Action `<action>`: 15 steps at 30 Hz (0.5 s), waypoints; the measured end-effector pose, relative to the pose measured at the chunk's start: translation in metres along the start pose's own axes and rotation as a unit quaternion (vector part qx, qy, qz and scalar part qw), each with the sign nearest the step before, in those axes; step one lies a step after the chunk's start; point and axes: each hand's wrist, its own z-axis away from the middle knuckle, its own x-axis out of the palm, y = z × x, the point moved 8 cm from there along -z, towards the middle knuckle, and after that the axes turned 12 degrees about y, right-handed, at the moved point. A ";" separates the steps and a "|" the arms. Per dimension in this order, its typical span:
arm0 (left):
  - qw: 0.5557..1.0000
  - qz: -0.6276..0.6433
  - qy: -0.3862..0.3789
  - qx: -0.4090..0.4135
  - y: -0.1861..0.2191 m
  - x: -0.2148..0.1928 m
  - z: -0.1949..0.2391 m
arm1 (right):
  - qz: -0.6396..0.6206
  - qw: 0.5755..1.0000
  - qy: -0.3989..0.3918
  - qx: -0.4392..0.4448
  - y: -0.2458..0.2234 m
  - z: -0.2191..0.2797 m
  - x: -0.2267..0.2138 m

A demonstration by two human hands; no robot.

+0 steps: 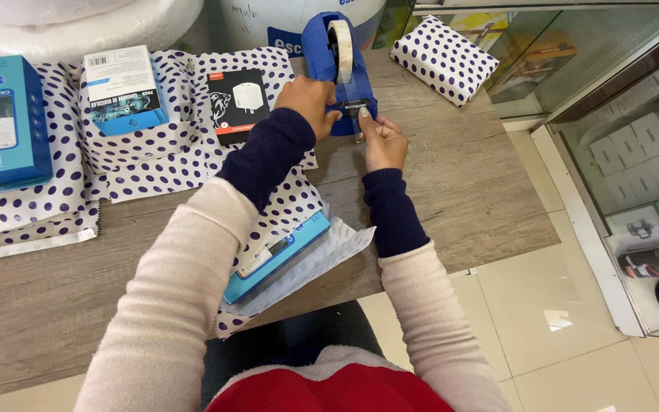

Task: The person wraps several small electronics boxes in patterned paper, securing the edges with pieces of adhesive tape pulled from a dispenser.

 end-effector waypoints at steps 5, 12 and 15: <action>0.998 0.009 0.011 -0.057 0.018 -0.029 -0.001 | 0.016 0.999 -0.007 -0.030 0.005 -0.003 0.005; 0.993 -0.039 -0.027 -0.112 0.007 -0.004 -0.016 | 0.138 0.988 0.015 -0.071 0.003 -0.006 0.005; 0.992 -0.047 -0.030 -0.113 0.003 0.003 -0.016 | 0.169 0.983 0.004 -0.074 0.011 -0.012 0.008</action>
